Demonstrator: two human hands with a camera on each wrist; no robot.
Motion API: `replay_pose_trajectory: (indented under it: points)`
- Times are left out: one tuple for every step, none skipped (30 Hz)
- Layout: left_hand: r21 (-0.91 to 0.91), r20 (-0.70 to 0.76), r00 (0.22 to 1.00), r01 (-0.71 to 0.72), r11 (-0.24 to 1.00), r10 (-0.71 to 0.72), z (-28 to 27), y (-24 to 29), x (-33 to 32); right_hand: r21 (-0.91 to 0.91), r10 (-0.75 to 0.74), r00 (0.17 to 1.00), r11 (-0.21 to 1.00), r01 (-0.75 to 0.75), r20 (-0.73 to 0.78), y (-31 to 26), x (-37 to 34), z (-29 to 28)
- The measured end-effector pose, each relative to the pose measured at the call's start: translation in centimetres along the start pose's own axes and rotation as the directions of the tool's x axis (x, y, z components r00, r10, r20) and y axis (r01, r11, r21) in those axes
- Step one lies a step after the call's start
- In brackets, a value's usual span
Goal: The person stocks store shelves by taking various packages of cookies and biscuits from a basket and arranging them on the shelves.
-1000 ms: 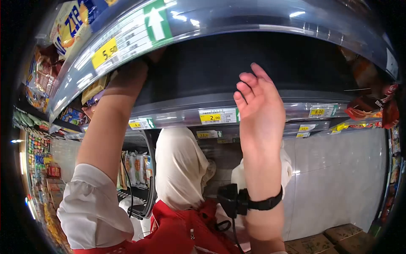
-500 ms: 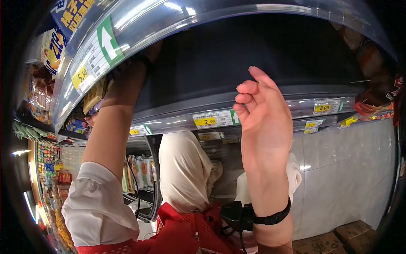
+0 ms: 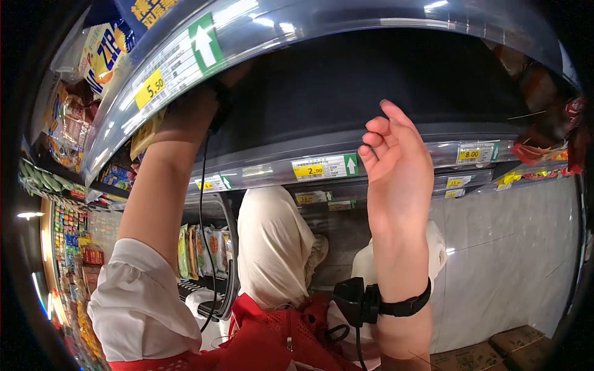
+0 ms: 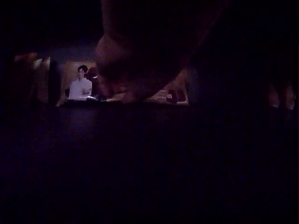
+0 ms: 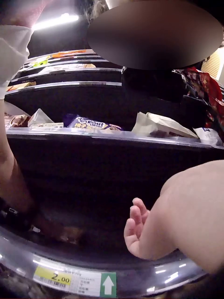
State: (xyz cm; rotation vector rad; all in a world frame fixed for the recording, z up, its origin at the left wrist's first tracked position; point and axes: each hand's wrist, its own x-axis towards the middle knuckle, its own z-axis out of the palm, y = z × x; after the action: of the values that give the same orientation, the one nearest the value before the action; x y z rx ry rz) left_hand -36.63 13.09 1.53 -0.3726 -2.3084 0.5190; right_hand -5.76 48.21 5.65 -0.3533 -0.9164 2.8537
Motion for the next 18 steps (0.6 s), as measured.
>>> replay_pose_trajectory:
  points:
    - [-0.028, 0.023, 1.0, 0.005, 1.0, -0.004, -0.4, 0.5, 0.3, -0.005, 0.0, 1.0, 1.0, 0.0, -0.004, 0.1, 0.0, 0.0]
    - [-0.052, 0.048, 0.999, 0.012, 0.999, -0.01, -1.0, 0.7, 0.0, -0.011, 0.003, 1.0, 1.0, -0.003, -0.008, 0.3, -0.1, 0.1]
    - [-0.079, 0.07, 0.997, 0.02, 0.997, -0.015, -1.5, 1.1, 0.2, -0.018, 0.007, 1.0, 1.0, -0.007, -0.011, 0.5, -0.1, 0.1]
    - [-0.103, 0.093, 0.996, 0.028, 0.994, -0.019, -1.7, 1.3, 0.2, -0.024, 0.01, 1.0, 1.0, -0.01, -0.014, 0.7, 0.0, 0.1]
    - [-0.129, 0.111, 0.994, 0.037, 0.991, -0.023, -1.9, 1.6, 0.3, -0.027, 0.012, 1.0, 1.0, -0.012, -0.008, 0.8, 0.0, 0.2]
    - [-0.156, 0.129, 0.991, 0.05, 0.986, -0.03, -2.5, 1.8, 0.2, -0.03, 0.015, 1.0, 0.999, -0.015, -0.002, 0.9, 0.1, 0.3]
    - [-0.193, 0.152, 0.988, 0.056, 0.98, -0.027, -3.0, 2.3, 0.3, -0.035, 0.02, 1.0, 0.999, -0.02, 0.003, 1.1, 0.1, 0.4]
    - [-0.222, 0.173, 0.985, 0.065, 0.973, -0.026, -3.6, 2.4, 0.4, -0.038, 0.017, 1.0, 0.999, -0.016, 0.003, 1.2, 0.3, 0.4]
    - [-0.264, 0.192, 0.981, 0.075, 0.962, -0.024, -4.2, 2.8, 0.3, -0.04, 0.015, 1.0, 0.999, -0.014, 0.003, 1.3, 0.5, 0.4]
    - [-0.308, 0.215, 0.976, 0.083, 0.948, -0.016, -5.4, 3.1, 0.3, -0.042, 0.012, 1.0, 0.999, -0.012, 0.005, 1.4, 0.7, 0.5]
    - [-0.356, 0.238, 0.971, 0.096, 0.929, -0.009, -6.6, 3.3, 0.0, -0.045, 0.014, 1.0, 0.999, -0.014, -0.003, 1.6, 0.7, 0.6]
    - [-0.409, 0.256, 0.967, 0.104, 0.907, 0.005, -7.9, 3.6, -0.3, -0.048, 0.014, 1.0, 0.999, -0.015, -0.009, 1.8, 0.7, 0.7]
    - [-0.46, 0.278, 0.96, 0.115, 0.88, 0.02, -9.5, 3.9, -0.7, -0.051, 0.014, 1.0, 0.999, -0.015, -0.015, 1.9, 0.7, 0.9]
    - [-0.513, 0.296, 0.954, 0.12, 0.85, 0.044, -11.2, 4.3, -1.3, -0.053, 0.02, 1.0, 0.998, -0.021, -0.013, 2.2, 0.7, 1.1]
    - [-0.559, 0.31, 0.948, 0.121, 0.821, 0.072, -13.0, 4.7, -1.9, -0.055, 0.026, 1.0, 0.998, -0.027, -0.012, 2.6, 0.8, 1.2]
    - [-0.608, 0.318, 0.941, 0.112, 0.786, 0.112, -15.1, 5.4, -2.7, -0.058, 0.032, 0.999, 0.998, -0.033, -0.012, 3.0, 0.8, 1.3]
    - [-0.655, 0.323, 0.934, 0.103, 0.749, 0.154, -17.4, 6.4, -3.9, -0.056, 0.039, 0.999, 0.998, -0.039, -0.007, 3.4, 0.8, 1.3]
    - [-0.688, 0.321, 0.924, 0.075, 0.722, 0.21, -19.9, 7.0, -4.9, -0.054, 0.046, 0.999, 0.997, -0.046, -0.004, 3.8, 0.7, 1.4]
